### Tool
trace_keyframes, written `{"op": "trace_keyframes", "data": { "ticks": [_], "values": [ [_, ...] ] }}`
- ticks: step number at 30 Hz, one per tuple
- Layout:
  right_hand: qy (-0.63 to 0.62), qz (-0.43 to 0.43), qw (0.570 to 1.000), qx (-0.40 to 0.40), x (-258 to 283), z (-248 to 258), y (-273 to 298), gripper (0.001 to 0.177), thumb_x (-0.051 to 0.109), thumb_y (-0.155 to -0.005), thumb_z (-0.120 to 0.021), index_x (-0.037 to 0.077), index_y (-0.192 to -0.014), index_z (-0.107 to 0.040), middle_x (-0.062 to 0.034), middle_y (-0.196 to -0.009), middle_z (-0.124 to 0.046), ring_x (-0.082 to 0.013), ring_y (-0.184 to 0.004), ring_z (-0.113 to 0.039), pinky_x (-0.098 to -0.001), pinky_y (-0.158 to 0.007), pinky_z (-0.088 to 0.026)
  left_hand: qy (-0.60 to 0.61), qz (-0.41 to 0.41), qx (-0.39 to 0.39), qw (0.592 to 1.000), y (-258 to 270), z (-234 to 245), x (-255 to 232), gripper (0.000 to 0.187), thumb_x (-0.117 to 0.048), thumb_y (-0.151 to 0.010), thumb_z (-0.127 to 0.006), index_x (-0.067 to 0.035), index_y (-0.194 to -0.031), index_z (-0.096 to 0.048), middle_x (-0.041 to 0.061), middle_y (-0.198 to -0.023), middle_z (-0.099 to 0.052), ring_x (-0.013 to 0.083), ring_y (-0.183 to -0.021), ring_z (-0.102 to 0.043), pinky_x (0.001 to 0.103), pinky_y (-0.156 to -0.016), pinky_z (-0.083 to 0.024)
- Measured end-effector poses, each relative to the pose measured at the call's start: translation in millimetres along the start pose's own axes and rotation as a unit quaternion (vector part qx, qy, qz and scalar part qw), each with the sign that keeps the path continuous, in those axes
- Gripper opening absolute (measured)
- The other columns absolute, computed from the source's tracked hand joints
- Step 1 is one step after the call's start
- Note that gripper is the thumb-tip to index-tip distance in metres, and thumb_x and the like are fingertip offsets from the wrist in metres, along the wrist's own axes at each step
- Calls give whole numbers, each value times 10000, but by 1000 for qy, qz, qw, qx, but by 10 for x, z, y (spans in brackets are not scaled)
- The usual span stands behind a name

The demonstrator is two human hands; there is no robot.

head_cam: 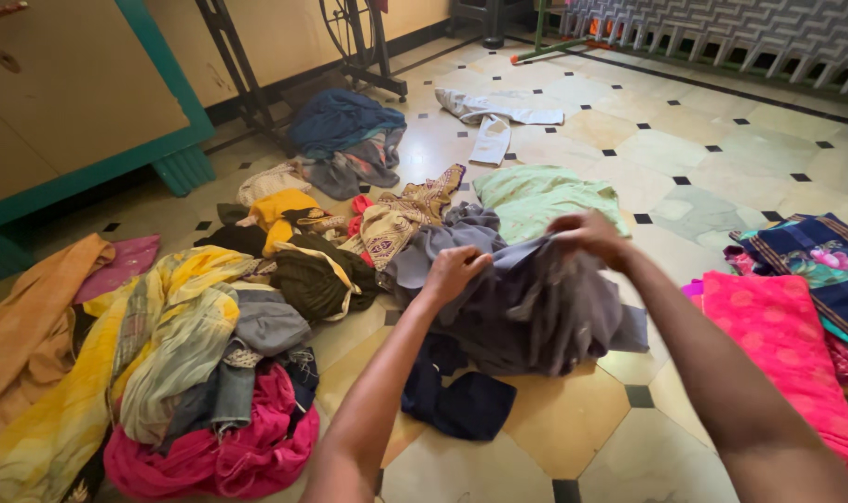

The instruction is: The person picks up a grey piece of clothing from a pile on the floor and unfolds it by hand.

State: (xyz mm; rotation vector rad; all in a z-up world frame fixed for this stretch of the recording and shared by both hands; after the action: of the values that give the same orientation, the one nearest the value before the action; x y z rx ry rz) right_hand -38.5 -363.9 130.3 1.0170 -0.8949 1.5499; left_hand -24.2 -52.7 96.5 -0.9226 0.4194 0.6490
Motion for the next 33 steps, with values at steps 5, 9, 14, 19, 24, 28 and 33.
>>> {"op": "trace_keyframes", "data": {
  "ticks": [5,9,14,19,24,28,33],
  "values": [
    [-23,39,999,21,101,-694,-88,211,76,-859,-689,8,-1052,-741,-61,-835,-700,-131,-682,-643,-291,-642,-547,56,19,-20,998,-246,-148,-183,263,-293,-930,-703,-47,-1006,-754,172,-901,-753,293,-813,-750,384,-722,-559],
    [-128,56,990,4,242,-794,-28,180,39,-859,-664,16,-1037,-675,-23,-814,-648,-104,-666,-625,-273,-630,-541,51,27,-21,998,-369,-110,-221,238,-277,-947,-697,-68,-1042,-761,155,-923,-761,260,-826,-755,374,-740,-561],
    [-147,57,987,-19,329,-899,19,279,17,-864,-638,51,-1139,-669,-39,-839,-660,-99,-666,-616,-257,-629,-533,68,33,20,997,-431,20,-310,234,-280,-926,-726,-71,-1023,-770,140,-893,-772,232,-790,-759,364,-734,-565],
    [-70,57,994,-66,271,-804,-69,173,25,-909,-649,-35,-1043,-742,-90,-833,-727,-127,-652,-647,-279,-625,-564,89,36,26,995,-377,-32,-230,240,-249,-911,-731,-72,-1072,-716,112,-909,-775,211,-812,-742,355,-723,-565],
    [-104,136,970,-173,585,-358,-71,167,15,-927,-621,8,-1036,-747,-62,-862,-744,-111,-705,-669,-259,-643,-558,-42,89,28,995,-80,-18,270,334,-210,-827,-786,-103,-1124,-678,144,-951,-759,313,-892,-735,434,-744,-555],
    [-104,169,956,-216,933,-54,62,201,-37,-915,-586,-4,-1044,-736,-72,-873,-730,-112,-723,-653,-252,-677,-553,-71,180,6,981,330,-51,645,218,-280,-884,-761,-176,-1070,-716,116,-966,-776,336,-934,-741,454,-781,-570],
    [-135,258,916,-276,1230,252,237,287,-97,-878,-517,-27,-1062,-726,-86,-945,-717,-115,-766,-634,-246,-714,-523,-192,251,-14,949,648,-251,1024,152,-151,-956,-616,-189,-1063,-717,144,-1001,-749,384,-975,-709,500,-827,-549]
  ]
}}
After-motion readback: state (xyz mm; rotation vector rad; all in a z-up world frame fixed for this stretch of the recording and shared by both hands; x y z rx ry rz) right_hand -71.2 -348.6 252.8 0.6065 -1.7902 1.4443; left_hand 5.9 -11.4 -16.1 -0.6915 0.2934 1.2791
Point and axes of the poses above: each hand's wrist, its own y-axis away from the middle knuckle, its own z-axis out of the back of the hand, x = y × z, the point moved 2 cm from there along -y, towards the middle knuckle
